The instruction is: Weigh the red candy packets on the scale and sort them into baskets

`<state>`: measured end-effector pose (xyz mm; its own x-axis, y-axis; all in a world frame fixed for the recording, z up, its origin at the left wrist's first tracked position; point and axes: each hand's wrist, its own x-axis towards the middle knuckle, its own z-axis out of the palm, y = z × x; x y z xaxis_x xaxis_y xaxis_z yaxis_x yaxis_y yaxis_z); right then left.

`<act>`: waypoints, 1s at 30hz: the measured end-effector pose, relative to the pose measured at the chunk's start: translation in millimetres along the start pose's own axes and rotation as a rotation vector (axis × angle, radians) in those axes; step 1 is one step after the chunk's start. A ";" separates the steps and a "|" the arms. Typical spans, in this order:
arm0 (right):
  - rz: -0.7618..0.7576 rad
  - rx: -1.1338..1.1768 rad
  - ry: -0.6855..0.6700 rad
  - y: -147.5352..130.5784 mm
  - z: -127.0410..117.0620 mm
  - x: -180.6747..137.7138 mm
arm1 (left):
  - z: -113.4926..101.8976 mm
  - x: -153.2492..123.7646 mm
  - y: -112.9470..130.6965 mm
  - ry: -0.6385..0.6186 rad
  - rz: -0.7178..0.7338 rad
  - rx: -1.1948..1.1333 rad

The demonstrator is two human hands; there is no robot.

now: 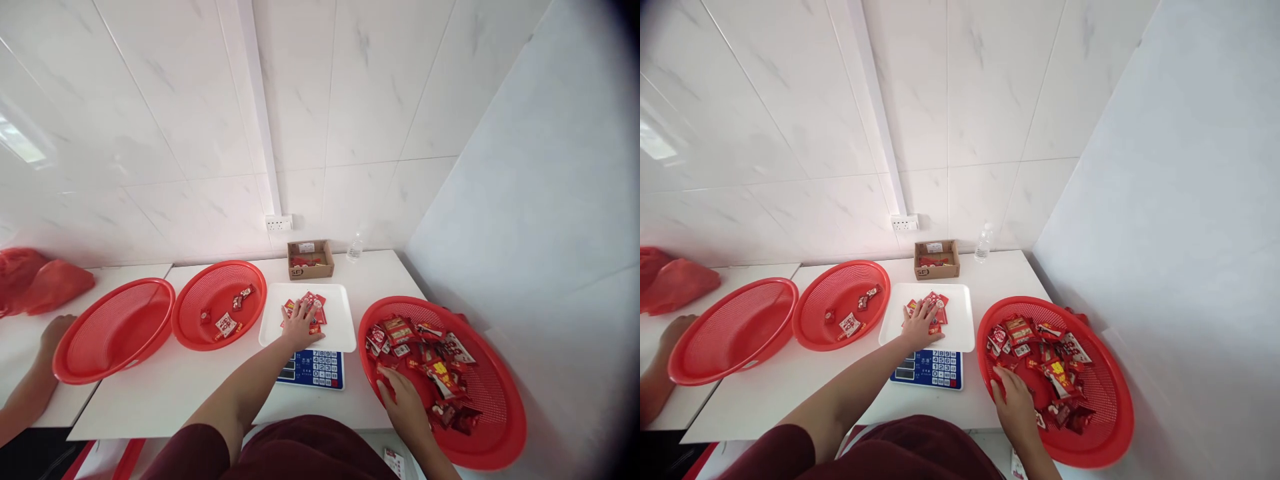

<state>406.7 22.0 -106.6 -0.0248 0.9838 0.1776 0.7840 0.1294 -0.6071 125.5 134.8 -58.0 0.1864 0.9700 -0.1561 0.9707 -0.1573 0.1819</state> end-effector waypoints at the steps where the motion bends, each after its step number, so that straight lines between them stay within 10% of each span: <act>1: 0.001 0.008 -0.001 3.8 -1.0 -2.0 | 1.0 0.9 -0.9 -0.006 0.004 0.003; 12: -0.054 0.065 0.001 0.4 -1.5 17.8 | -17.3 -23.6 -17.5 0.125 -0.079 -0.073; 30: -0.052 0.129 0.086 -88.0 37.7 40.0 | -49.0 -141.7 -255.3 0.236 -1.126 -0.068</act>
<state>313.4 54.6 -75.3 -0.0061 0.9619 0.2733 0.6964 0.2002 -0.6891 -156.1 46.6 -34.7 -0.8206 0.5660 -0.0791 0.5574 0.8232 0.1082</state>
